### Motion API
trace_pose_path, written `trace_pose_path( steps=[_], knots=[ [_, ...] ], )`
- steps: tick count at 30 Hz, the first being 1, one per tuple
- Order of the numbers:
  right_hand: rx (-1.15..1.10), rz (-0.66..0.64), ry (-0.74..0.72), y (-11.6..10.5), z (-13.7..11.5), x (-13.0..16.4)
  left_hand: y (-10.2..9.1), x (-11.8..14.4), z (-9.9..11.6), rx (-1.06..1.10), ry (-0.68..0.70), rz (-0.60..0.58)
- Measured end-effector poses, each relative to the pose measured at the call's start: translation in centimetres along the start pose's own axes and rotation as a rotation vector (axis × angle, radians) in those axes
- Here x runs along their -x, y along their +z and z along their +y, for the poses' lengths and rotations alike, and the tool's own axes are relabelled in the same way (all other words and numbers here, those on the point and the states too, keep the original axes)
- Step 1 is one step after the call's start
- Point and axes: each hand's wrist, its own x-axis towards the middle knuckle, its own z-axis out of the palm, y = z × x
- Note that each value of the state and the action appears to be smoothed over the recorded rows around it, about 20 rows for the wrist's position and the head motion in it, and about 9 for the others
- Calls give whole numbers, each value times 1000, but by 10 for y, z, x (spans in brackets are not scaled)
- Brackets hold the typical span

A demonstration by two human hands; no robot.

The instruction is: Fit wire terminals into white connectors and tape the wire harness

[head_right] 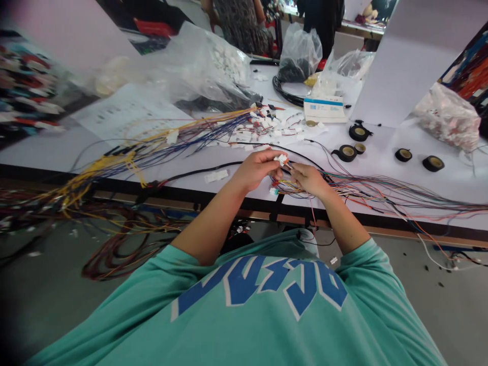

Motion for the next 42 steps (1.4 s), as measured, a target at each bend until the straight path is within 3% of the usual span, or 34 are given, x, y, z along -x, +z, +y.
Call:
trace_pose_path(
  steps=[9,13,19,32,37,42],
  knots=[
    [-78,-79,1,-3,-4,0,-2,-2,-5,-80,40,-28],
    [-57,-84,29,-4,-4,0,-6,0,-4,-94,65,-104],
    [-216,-112,77,-4,-6,1,-9,-5,-9,-55,83,-136],
    [-372,-67,124,-3,-6,-1,-12,-10,-2,23,34,-187],
    [-343,-79,102,-4,-3,-2,-17,-14,2,-48,33,-231],
    [-323,-103,103,-5,-6,-1,-22,-21,16,-250,70,-312]
  ],
)
